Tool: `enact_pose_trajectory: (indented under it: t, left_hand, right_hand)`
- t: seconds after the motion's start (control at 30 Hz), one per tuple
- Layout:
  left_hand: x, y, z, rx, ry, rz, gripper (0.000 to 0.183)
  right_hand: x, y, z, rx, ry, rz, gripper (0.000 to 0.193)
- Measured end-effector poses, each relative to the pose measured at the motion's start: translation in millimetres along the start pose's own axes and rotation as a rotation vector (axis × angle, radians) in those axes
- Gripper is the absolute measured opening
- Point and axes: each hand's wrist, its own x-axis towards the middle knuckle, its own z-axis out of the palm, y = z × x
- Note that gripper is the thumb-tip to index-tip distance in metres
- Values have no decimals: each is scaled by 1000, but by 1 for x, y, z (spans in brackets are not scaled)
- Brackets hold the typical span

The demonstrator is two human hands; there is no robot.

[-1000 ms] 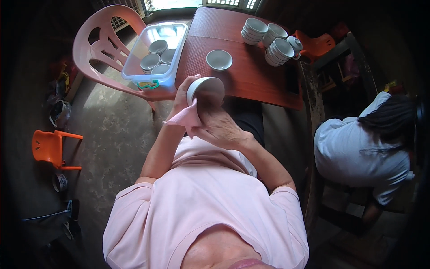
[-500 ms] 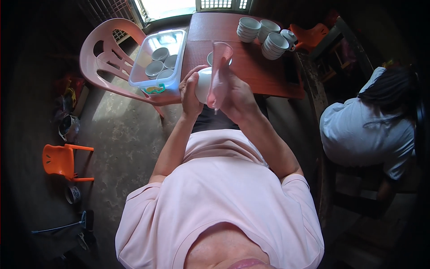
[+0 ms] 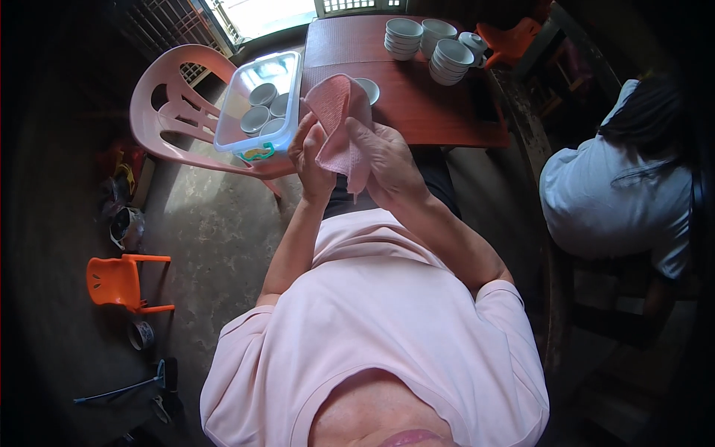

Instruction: The person cleans small ceramic bowls by wiping their inner and outer surfaces with a cloth by hand and placing a bowl into a plastic container.

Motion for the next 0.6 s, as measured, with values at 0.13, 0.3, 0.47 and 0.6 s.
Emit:
enact_pose_trajectory:
  t: [0.13, 0.3, 0.47, 0.6]
  left_hand:
    - [6, 22, -2, 474, -176, 269, 42]
    - [12, 46, 26, -187, -314, -287, 39]
    - [3, 16, 20, 31, -278, -49, 35]
    - [6, 12, 18, 382, -270, 66, 40]
  right_hand:
    - [-9, 21, -20, -1013, -82, -388, 22]
    - [11, 30, -72, -1545, -455, -1218, 28]
    - [-12, 18, -42, -373, -63, -149, 33]
    - [12, -9, -46, 13, -99, 33, 21]
